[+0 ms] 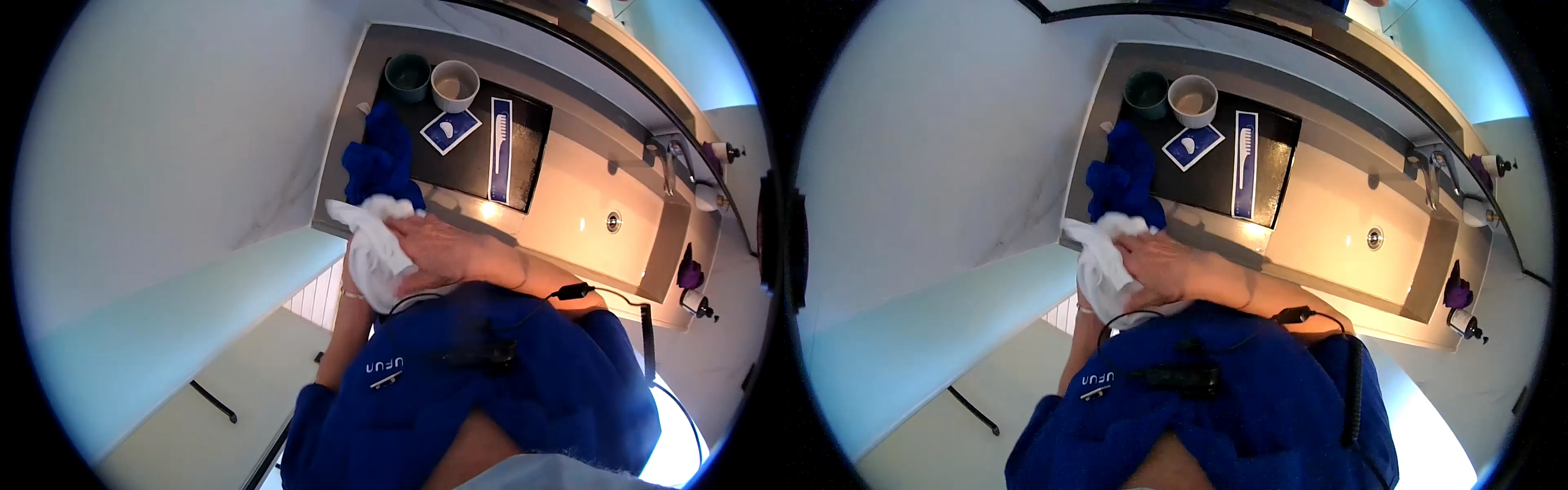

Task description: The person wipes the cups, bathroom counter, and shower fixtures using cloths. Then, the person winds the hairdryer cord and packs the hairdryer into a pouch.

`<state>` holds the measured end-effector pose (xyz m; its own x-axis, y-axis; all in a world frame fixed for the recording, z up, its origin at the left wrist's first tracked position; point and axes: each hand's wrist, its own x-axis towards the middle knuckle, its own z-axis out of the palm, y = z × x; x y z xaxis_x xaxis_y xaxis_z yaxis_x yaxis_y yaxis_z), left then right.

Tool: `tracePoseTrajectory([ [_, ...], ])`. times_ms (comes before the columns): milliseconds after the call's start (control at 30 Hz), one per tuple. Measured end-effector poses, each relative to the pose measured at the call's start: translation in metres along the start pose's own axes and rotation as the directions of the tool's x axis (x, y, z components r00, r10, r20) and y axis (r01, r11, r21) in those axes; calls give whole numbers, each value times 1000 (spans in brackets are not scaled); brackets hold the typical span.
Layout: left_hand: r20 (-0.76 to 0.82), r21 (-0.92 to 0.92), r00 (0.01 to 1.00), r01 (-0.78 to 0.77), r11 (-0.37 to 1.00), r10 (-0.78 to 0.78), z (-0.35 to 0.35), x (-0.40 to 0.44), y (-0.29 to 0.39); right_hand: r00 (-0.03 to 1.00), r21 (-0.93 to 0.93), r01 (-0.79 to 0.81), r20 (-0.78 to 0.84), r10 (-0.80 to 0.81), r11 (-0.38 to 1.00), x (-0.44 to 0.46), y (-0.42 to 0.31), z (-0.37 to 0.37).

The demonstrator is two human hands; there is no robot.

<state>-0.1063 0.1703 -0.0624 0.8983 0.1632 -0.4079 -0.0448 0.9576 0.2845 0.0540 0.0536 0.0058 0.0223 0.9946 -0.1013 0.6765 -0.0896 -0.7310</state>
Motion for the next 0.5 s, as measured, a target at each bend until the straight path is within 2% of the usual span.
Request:
tracePoseTrajectory([
  [33,-19,-30,1000,17,999,-17,-8,-11,0,976,151,23,211,-55,988,5,-3,-24],
  [67,-42,-51,999,33,998,-35,-14,-23,0,905,307,10,402,-140,952,11,-1,-48],
  [100,-60,-57,997,41,998,-44,-18,-32,2,892,584,-17,375,-251,812,16,14,-50],
  [133,-78,-64,996,40,997,-45,-22,-42,3,864,744,-168,427,-266,647,25,20,-56],
  [167,-97,-80,994,40,996,-47,-28,-50,1,947,733,-181,309,-84,656,31,25,-57],
  [200,-118,-101,992,36,994,-47,-35,-59,-2,980,723,-192,174,95,664,38,30,-55],
  [233,-136,-123,990,28,992,-44,-41,-67,-6,978,398,-159,-64,200,903,47,34,-50],
  [267,-157,-142,987,22,990,-45,-46,-77,-11,926,15,-199,-324,193,980,57,38,-41],
  [333,-193,-169,980,14,985,-47,-54,-92,-17,929,22,-232,-292,228,973,79,54,-12],
  [400,-214,-177,976,6,984,-45,-58,-102,-19,917,-227,-385,-206,342,895,89,61,18],
  [433,-222,-174,974,2,985,-41,-60,-104,-18,899,-186,-351,-339,276,918,90,68,32],
  [467,-221,-164,974,11,986,-48,-61,-105,-16,898,-191,-356,-340,279,915,93,77,48],
  [500,-220,-154,974,20,988,-55,-61,-102,-16,876,-205,-285,-451,168,936,94,87,61],
])
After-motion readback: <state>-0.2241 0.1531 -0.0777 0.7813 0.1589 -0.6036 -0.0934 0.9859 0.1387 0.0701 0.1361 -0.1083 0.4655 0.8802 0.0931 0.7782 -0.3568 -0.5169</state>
